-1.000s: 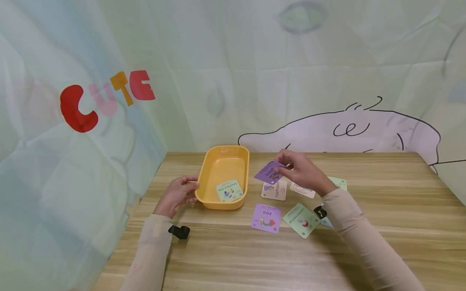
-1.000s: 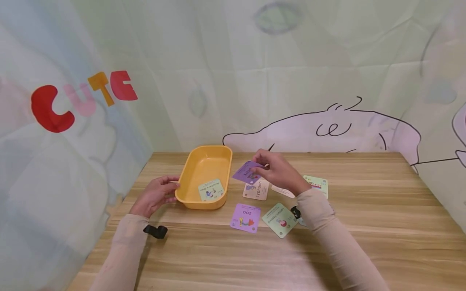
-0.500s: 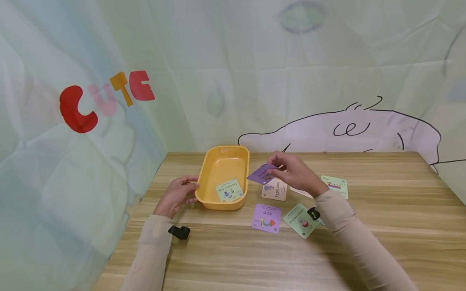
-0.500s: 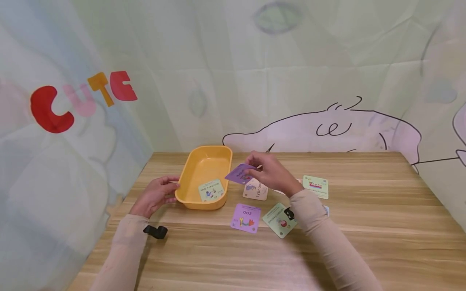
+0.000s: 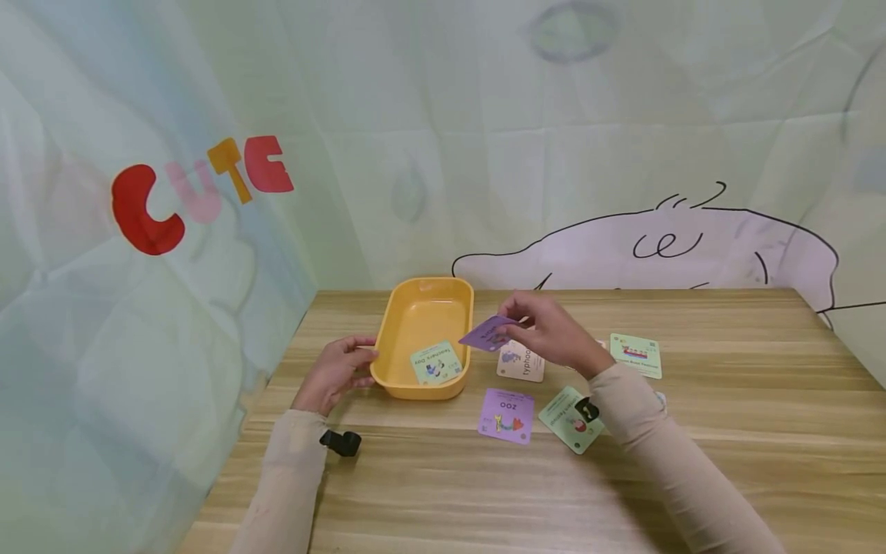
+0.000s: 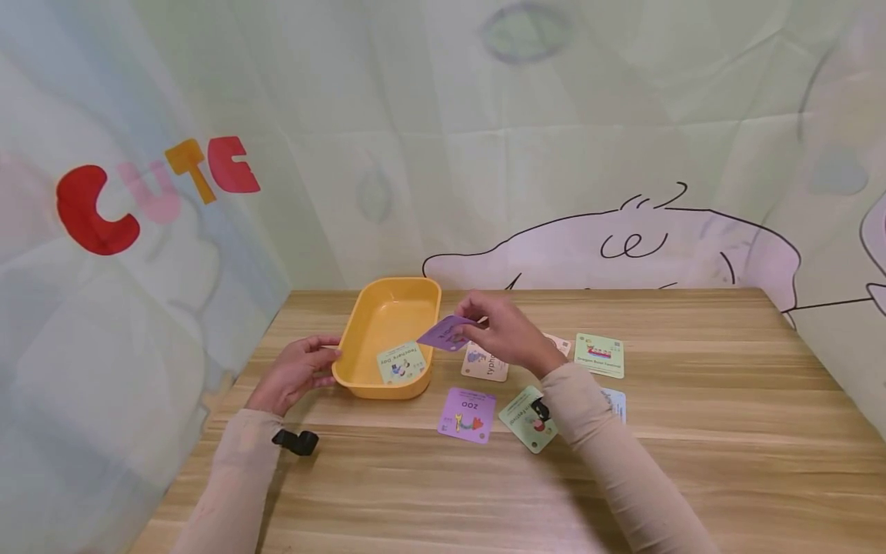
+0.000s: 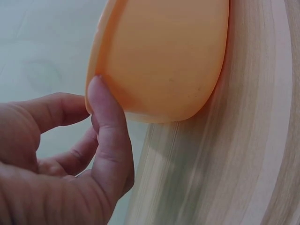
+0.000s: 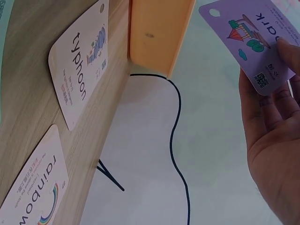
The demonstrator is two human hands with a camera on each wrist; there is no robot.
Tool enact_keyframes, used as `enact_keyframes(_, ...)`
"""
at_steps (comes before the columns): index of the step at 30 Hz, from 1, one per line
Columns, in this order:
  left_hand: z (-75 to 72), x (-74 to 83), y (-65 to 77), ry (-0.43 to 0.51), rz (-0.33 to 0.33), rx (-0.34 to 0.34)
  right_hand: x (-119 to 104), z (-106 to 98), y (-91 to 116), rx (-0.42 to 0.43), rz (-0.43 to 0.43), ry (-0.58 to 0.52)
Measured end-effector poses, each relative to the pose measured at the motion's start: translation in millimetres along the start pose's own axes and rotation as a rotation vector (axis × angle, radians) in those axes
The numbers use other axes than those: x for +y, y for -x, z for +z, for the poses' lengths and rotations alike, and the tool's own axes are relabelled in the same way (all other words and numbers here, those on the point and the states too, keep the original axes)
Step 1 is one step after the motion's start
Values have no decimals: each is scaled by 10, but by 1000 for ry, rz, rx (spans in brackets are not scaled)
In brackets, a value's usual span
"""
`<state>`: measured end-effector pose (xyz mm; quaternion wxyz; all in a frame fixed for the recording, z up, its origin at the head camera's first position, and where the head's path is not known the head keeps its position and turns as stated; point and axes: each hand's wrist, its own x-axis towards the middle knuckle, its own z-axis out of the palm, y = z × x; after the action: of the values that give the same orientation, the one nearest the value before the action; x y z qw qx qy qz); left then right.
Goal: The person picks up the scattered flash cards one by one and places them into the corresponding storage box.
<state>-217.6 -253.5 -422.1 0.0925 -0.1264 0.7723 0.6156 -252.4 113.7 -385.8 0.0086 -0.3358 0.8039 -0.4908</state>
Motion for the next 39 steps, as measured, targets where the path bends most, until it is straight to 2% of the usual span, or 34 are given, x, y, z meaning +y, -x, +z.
enact_keyframes(14, -13, 5, 14, 7, 7, -17, 20, 128, -57, -23, -43, -3)
enact_keyframes(27, -3, 0, 14, 13, 2, -17, 19, 204, -80, -56, -35, 4)
enact_keyframes(39, -10, -12, 0, 9, 6, -18, 1, 266, -99, -28, -37, 21)
